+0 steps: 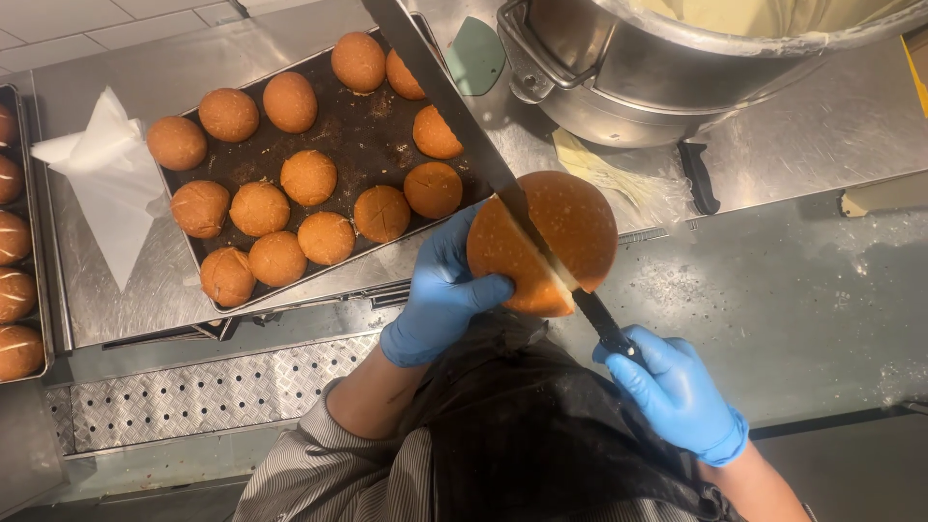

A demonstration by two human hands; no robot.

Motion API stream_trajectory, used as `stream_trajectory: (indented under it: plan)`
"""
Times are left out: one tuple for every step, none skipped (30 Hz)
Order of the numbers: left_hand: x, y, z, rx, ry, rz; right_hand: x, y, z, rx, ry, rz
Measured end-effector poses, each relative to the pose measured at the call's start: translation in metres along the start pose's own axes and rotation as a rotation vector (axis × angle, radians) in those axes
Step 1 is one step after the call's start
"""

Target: Slicing a cross shape into the top of round bread rolls using a serrated knife.

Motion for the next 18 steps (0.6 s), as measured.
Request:
stream_trajectory:
  plan:
    - [-0.002, -0.003, -0.004, 0.001, 0.000, 0.002, -0.001, 0.000, -0.002, 0.000, -0.001, -0.002]
    - [-0.004, -0.005, -0.006, 0.025, -0.031, 0.018, -0.002, -0.001, -0.003, 0.002, -0.021, -0.060]
    - [-0.005, -0.008, -0.009, 0.047, -0.064, 0.033, -0.004, -0.003, -0.004, 0.004, -0.040, -0.116]
    - [0.000, -0.011, -0.011, 0.048, -0.066, 0.033, -0.004, -0.005, -0.004, 0.004, -0.038, -0.117]
    - [0.004, -0.016, -0.012, -0.184, -0.064, -0.038, -0.004, -0.008, -0.005, -0.168, 0.030, -0.124]
    - [0.007, -0.021, -0.013, -0.416, -0.059, -0.110, -0.004, -0.011, -0.006, -0.340, 0.099, -0.130]
    - [0.013, -0.026, -0.015, -0.417, -0.056, -0.112, -0.002, -0.019, -0.003, -0.339, 0.096, -0.128]
    - [0.017, -0.032, -0.012, -0.709, -0.171, -0.246, -0.001, -0.032, -0.001, -0.514, 0.198, -0.227]
    - [0.023, -0.035, -0.010, -0.998, -0.296, -0.368, 0.003, -0.044, 0.000, -0.690, 0.303, -0.334]
    - [0.022, -0.036, -0.009, -0.995, -0.297, -0.363, -0.001, -0.050, -0.001, -0.692, 0.303, -0.340]
    - [0.024, -0.041, -0.012, -0.804, -0.200, -0.355, -0.005, -0.057, -0.003, -0.716, 0.331, -0.361]
    - [0.026, -0.045, -0.014, -0.613, -0.102, -0.341, -0.008, -0.063, -0.005, -0.741, 0.359, -0.382]
    - [0.028, -0.042, -0.012, -0.615, -0.100, -0.338, -0.013, -0.064, -0.006, -0.743, 0.356, -0.385]
    - [0.030, -0.038, -0.011, -0.657, -0.074, -0.308, -0.019, -0.064, -0.008, -0.674, 0.373, -0.375]
    - [0.030, -0.034, -0.010, -0.698, -0.045, -0.280, -0.025, -0.065, -0.010, -0.603, 0.389, -0.362]
    - [0.028, -0.041, -0.012, -0.699, -0.040, -0.279, -0.024, -0.061, -0.006, -0.602, 0.384, -0.363]
    - [0.028, -0.047, -0.015, -0.796, -0.022, -0.268, -0.022, -0.056, -0.002, -0.569, 0.375, -0.314]
    - [0.028, -0.052, -0.018, -0.893, -0.003, -0.257, -0.020, -0.051, 0.002, -0.536, 0.366, -0.266]
Point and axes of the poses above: each hand's wrist, its own x-axis towards the middle knuckle, its own z-axis out of the palm, y = z × x, the point moved 3 cm from there along x, towards the middle knuckle, and after that the axes turned 1 degree about z, right-handed, at the moved point
